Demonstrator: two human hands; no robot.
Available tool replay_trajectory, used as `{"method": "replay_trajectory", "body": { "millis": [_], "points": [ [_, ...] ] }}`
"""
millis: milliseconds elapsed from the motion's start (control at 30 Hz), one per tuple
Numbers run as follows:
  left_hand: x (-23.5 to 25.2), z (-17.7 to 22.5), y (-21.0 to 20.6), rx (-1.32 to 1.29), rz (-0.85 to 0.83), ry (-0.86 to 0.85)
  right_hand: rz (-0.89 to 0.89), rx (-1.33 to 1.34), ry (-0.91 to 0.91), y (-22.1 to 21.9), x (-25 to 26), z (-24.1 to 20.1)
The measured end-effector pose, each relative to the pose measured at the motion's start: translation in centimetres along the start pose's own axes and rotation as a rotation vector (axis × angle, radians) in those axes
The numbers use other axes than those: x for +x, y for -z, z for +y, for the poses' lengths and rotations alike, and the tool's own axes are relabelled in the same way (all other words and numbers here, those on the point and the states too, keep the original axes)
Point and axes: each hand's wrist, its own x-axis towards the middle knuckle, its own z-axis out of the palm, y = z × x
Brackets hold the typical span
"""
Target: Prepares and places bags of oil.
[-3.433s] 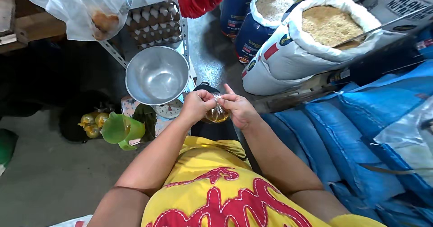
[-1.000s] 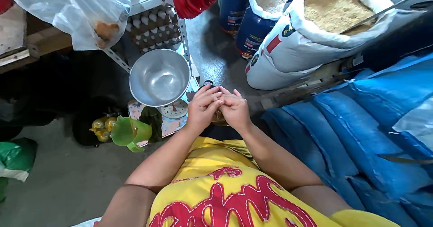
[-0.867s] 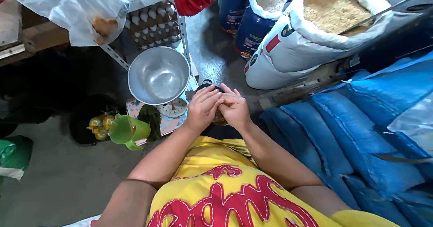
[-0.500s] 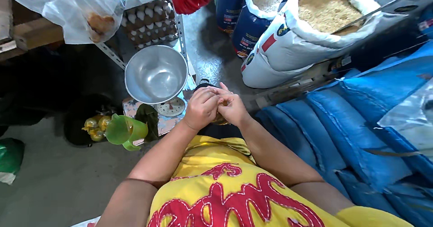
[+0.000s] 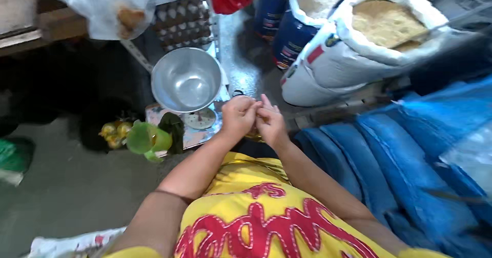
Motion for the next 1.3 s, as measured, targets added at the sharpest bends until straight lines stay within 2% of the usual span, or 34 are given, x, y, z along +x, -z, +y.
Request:
{"method": "replay_trajectory", "body": {
  "millis": [100, 200, 300, 467, 633, 733, 867, 933, 1067, 1300],
  "points": [
    [-0.3, 0.8, 0.1, -0.023, 0.039, 0.078, 0.052, 0.021, 0.13, -0.5, -0.7, 0.9],
    [-0.5, 1.9, 0.8, 0.064, -0.057, 0.088, 0.032, 0.144, 0.109, -0.6, -0.9, 0.1],
    [-1.4, 2.0, 1.3, 0.088, -0.029, -0.058, 0.028, 0.187, 0.067, -0.9, -1.2, -1.4],
    [-2.1, 3.0, 4.0, 0.085, 0.115, -0.289, -0.018, 0.282, 0.192, -2.1, -0.9, -3.4],
    [-2.6, 4.0, 8.0, 0.172, 0.222, -0.367, -0.078, 0.355, 0.331, -5.0, 0.1, -5.7],
    [-3.6, 4.8, 10.1, 0.284, 0.306, -0.326, -0.177, 0.389, 0.365, -6.4, 0.6, -7.5],
    [-3.4, 7.5, 14.3, 0.44, 0.366, -0.171, -0.267, 0.406, 0.397, -8.7, 2.5, -10.8],
    [-3.4, 7.2, 15.1, 0.448, 0.416, -0.174, -0.306, 0.515, 0.39, -10.2, 3.2, -10.6],
    [-3.7, 5.3, 16.9, 0.492, 0.441, -0.294, -0.345, 0.658, 0.463, -12.2, 4.0, -11.9],
    [-4.3, 5.9, 17.7, 0.618, 0.495, -0.249, -0.323, 0.755, 0.439, -14.2, 3.7, -12.8]
  ]
}}
